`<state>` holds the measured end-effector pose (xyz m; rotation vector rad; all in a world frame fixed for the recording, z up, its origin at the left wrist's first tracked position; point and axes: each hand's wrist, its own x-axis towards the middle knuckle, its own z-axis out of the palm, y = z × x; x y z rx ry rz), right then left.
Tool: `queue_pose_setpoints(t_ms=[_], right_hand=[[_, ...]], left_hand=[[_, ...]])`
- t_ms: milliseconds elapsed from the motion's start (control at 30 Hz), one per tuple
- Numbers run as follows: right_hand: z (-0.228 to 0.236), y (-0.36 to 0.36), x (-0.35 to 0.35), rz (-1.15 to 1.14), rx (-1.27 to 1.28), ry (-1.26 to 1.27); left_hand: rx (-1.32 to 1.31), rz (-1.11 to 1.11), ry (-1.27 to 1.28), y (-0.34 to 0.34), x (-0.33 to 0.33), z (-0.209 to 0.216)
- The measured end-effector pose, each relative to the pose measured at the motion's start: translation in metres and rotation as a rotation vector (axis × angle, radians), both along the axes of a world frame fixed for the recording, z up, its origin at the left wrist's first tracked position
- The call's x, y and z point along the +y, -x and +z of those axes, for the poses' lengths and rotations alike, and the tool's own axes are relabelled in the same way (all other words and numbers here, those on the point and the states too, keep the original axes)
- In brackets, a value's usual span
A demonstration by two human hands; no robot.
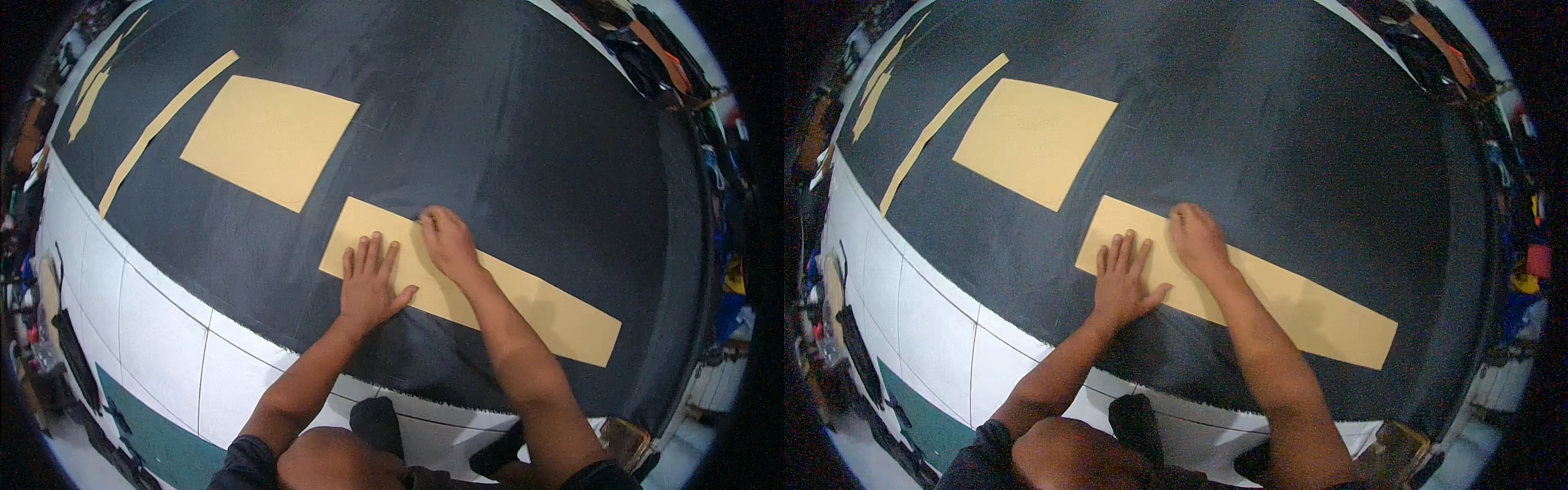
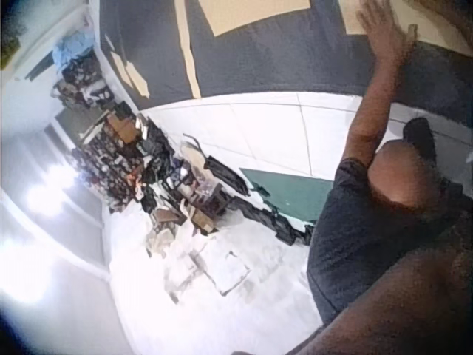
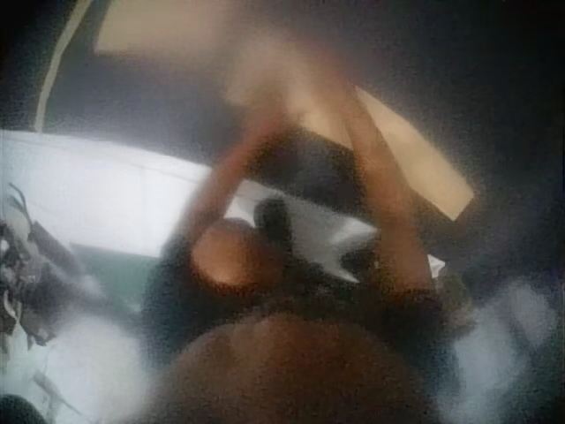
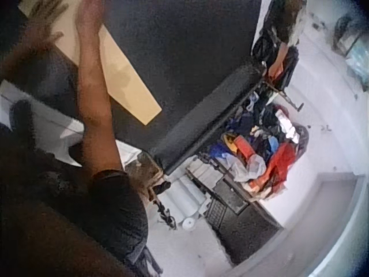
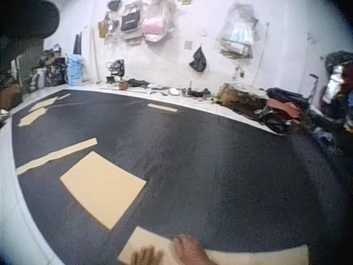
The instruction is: The person places and smooths rectangular pieces of yellow tape onto a large black fabric surface. They repeatedly press and adjust the tape to ensure it adheres flatly.
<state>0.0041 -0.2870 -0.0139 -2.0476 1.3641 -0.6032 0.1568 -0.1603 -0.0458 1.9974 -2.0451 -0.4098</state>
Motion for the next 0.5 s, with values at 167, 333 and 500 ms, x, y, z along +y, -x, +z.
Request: queue_pose_setpoints(t_ms=[167, 333, 500], right_hand=[[0.029, 0.175, 0.071, -0.185, 0.091, 0.035], [0.008, 0.209, 0.173, -0.266, 0.607, 0.158], [-0.009, 0.224, 0.149, -0.443, 0.590, 0.175]], left_hand=[[-0.060, -0.027, 0.061, 0.003, -0.003, -0.004], [0.070, 0.000, 0.198, 0.001, 0.002, -0.005], [0.003, -0.019, 0.237, 0.007, 0.040, -0.004]])
